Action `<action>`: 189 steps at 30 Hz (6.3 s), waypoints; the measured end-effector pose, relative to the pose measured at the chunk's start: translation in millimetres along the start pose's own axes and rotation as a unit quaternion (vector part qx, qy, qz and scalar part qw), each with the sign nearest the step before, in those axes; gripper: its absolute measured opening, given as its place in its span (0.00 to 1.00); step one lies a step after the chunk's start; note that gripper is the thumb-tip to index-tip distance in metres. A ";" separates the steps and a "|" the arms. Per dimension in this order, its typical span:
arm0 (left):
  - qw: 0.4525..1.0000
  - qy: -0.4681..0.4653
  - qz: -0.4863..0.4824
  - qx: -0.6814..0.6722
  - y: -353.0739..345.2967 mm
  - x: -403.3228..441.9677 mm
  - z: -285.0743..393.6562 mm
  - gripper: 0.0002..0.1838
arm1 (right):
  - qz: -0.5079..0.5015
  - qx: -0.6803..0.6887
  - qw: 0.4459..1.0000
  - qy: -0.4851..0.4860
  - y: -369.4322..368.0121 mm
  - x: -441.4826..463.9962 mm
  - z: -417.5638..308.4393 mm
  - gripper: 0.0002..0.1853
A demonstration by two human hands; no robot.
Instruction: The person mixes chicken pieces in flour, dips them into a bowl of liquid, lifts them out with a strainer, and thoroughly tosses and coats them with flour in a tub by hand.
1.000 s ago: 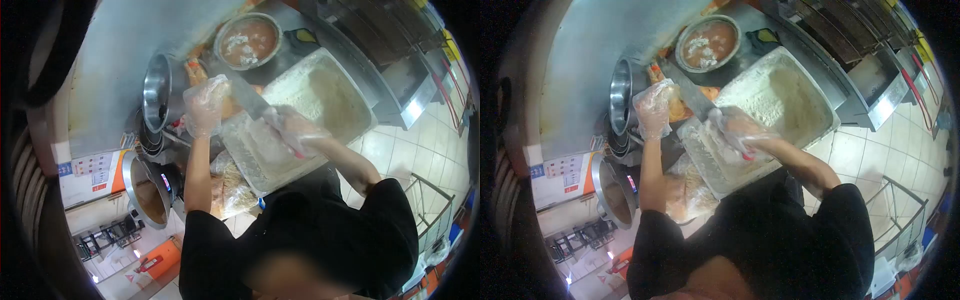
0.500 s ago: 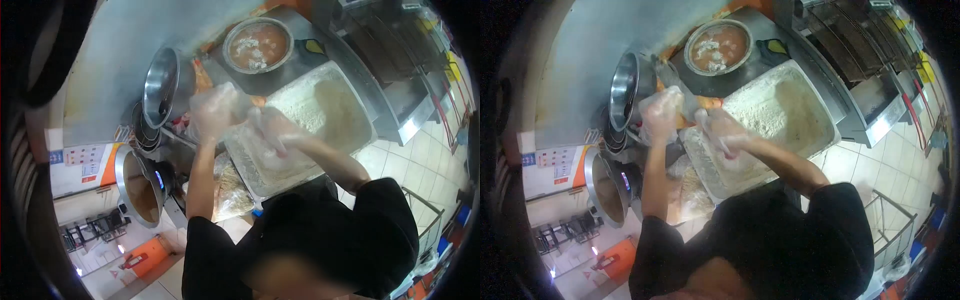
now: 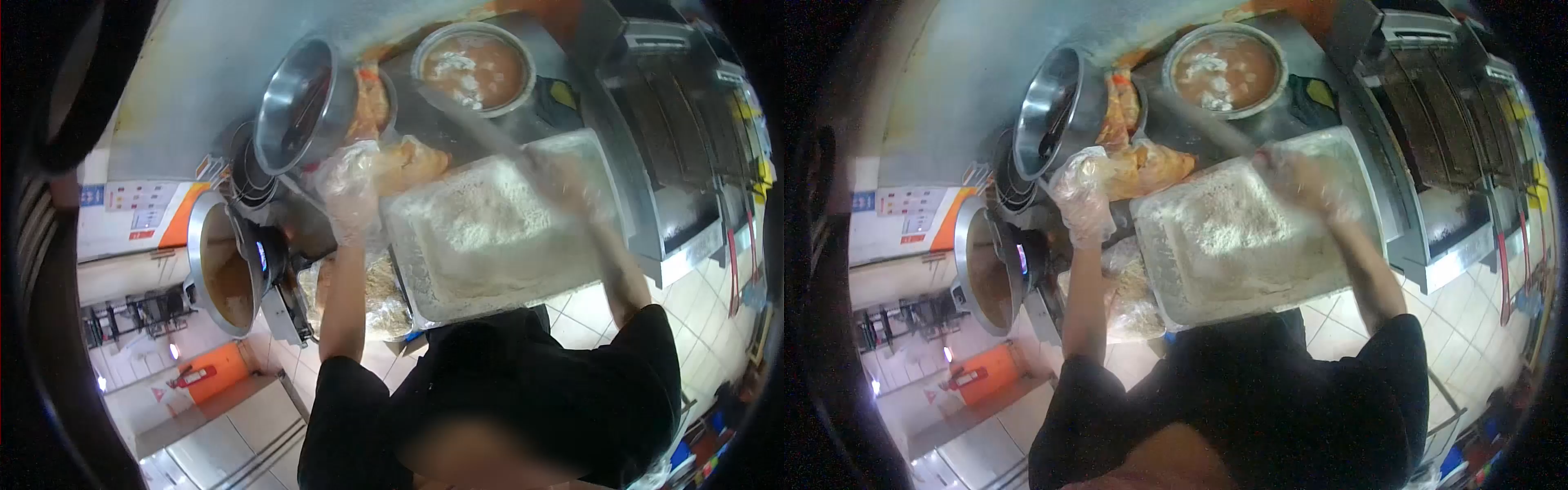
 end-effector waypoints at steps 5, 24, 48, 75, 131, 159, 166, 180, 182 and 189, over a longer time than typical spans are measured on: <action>0.975 0.122 0.128 -0.138 -9.4 -19.1 -48.3 0.15 | -0.113 -0.182 0.954 0.211 7.8 99.4 33.5 0.10; 0.919 0.217 0.269 -0.189 3.2 59.1 84.8 0.08 | 0.082 0.013 0.852 0.517 -22.9 64.6 -122.8 0.20; 0.957 -0.229 -0.055 0.171 -34.2 -47.4 157.6 0.10 | 0.218 -0.080 0.947 0.220 -45.8 -51.1 -111.4 0.18; 0.866 0.028 -0.080 0.493 -131.9 -187.8 -60.3 0.18 | 0.477 0.465 0.746 0.009 -101.6 -34.7 16.3 0.16; 0.518 0.326 0.712 -0.345 114.2 -675.1 11.2 0.17 | -0.409 0.225 0.763 0.448 -283.9 -365.1 -406.3 0.17; 0.488 0.720 0.361 0.338 138.0 -1072.4 99.6 0.21 | -0.719 0.082 0.615 0.315 -591.5 -523.1 -289.0 0.19; 0.764 0.483 0.375 0.206 250.1 -721.6 111.2 0.20 | -0.168 -0.017 0.931 0.322 -282.3 -245.5 -199.2 0.14; 0.939 0.047 -0.232 0.250 -109.3 -196.4 -18.0 0.22 | -0.015 -0.369 0.822 0.433 -137.8 5.1 38.5 0.20; 0.949 0.146 -0.225 0.166 -118.9 -179.2 -15.8 0.21 | -0.054 -0.414 0.795 0.440 -100.1 -2.8 35.6 0.21; 0.926 0.343 -0.151 0.041 -172.1 -228.6 -88.7 0.28 | -0.218 -0.138 0.934 0.247 -121.8 -19.8 75.3 0.15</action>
Point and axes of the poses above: each hand's wrist, its own x-axis towards the middle knuckle, its own y-axis out of the back of the hand, z = x × y, the point moved 4 cm from there along x, towards the middle knuckle, and after that the axes turned 5 degrees about x, right-handed, at the moved point
